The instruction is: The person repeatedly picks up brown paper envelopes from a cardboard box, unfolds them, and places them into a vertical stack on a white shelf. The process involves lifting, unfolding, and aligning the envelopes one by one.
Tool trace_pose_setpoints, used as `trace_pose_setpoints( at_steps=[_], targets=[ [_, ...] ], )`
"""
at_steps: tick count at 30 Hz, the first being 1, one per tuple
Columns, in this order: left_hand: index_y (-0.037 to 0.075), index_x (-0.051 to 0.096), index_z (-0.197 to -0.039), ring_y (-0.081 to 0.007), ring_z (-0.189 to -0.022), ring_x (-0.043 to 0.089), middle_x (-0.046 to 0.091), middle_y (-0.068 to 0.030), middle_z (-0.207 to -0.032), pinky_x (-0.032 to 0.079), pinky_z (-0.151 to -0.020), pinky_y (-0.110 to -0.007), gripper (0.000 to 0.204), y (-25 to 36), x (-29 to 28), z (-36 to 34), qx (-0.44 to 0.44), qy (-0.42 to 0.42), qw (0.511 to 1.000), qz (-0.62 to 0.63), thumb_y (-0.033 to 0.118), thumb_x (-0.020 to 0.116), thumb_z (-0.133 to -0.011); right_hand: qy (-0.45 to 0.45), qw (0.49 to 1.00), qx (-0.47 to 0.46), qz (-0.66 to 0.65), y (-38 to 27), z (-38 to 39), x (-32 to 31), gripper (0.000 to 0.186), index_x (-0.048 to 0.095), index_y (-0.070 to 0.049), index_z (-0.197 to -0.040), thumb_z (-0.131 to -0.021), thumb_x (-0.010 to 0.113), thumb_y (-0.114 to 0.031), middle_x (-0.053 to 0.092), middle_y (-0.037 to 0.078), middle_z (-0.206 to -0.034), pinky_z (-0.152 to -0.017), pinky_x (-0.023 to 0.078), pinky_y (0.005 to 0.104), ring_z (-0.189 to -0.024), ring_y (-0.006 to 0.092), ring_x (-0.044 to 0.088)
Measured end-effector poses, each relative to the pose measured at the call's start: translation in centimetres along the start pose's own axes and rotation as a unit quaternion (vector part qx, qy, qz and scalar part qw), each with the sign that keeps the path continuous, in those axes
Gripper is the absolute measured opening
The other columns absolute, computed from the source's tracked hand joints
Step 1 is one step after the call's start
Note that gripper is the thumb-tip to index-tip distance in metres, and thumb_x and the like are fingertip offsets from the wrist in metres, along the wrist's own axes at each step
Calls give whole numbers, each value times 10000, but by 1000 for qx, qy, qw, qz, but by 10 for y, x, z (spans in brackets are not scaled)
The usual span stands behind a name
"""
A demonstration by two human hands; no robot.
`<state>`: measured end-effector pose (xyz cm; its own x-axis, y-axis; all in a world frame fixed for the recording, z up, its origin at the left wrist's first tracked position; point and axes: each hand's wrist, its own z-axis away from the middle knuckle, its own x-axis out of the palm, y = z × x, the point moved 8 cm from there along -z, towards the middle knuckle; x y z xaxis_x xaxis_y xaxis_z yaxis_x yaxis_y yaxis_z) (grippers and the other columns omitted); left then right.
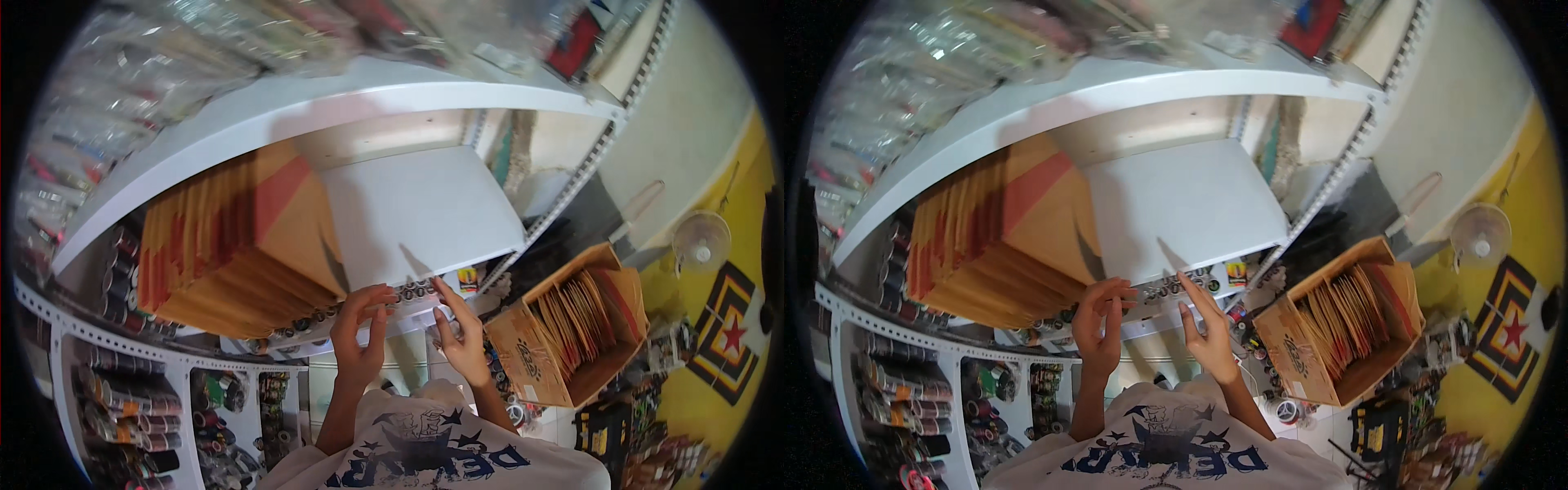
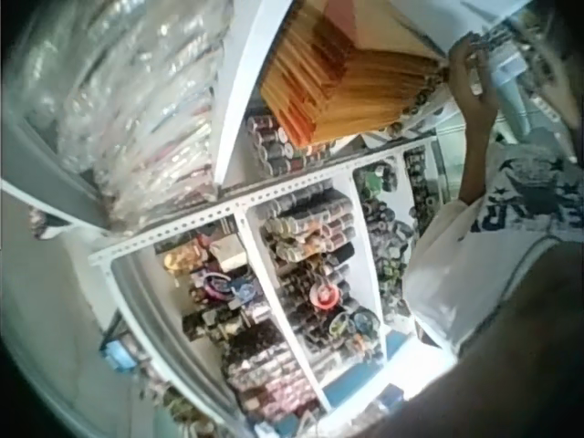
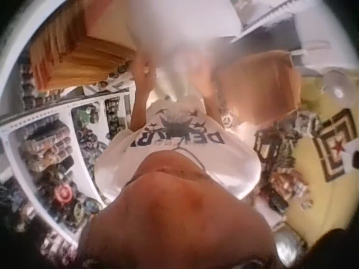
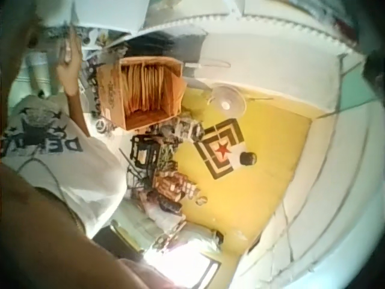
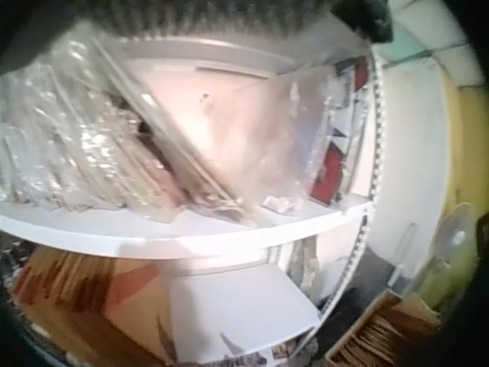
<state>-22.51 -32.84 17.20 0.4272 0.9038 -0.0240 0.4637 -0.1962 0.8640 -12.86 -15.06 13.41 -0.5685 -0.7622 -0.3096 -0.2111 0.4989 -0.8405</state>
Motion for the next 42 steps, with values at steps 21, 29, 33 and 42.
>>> trace_pose_setpoints(
  at_steps=[21, 29, 33, 42],
  targets=[
    [50, 671, -1390, -280, -1265, 685, 656, -156, -1426, 617, -965, -383, 354, -23, 374, 43, 8, -452, 890, 61, 2, 659, -1039, 374, 876, 264, 151, 97, 219, -323, 452, 644, -34, -1496, -1052, 605, 39, 710, 179, -1428, -1128, 518, 401, -1319, 305, 675],
    [89, 606, -1491, -441, -1390, 584, 546, -189, -1555, 508, -1130, -485, 433, -101, 455, 98, -12, -597, 801, -48, 167, 676, -1071, 268, 873, 349, 212, 177, 268, -350, 478, 679, -86, -1457, -990, 707, 14, 595, 183, -1539, -1153, 521, 457, -1384, 380, 596],
    [122, 526, -1582, -451, -1456, 517, 465, -203, -1624, 473, -1176, -512, 573, -136, 484, 114, 42, -622, 776, -96, 192, 715, -1045, 218, 868, 372, 249, 209, 273, -353, 609, 656, -143, -1505, -924, 816, -57, 511, 183, -1628, -1237, 442, 505, -1495, 406, 484],
    [144, 499, -1606, -441, -1492, 487, 430, -184, -1674, 459, -1210, -520, 770, -214, 527, 145, 13, -709, 690, -147, 294, 848, -937, 83, 831, 481, 267, 280, 274, -373, 826, 510, -249, -1639, -894, 862, -197, 360, 220, -1734, -1277, 400, 518, -1571, 439, 397]
  ],
)
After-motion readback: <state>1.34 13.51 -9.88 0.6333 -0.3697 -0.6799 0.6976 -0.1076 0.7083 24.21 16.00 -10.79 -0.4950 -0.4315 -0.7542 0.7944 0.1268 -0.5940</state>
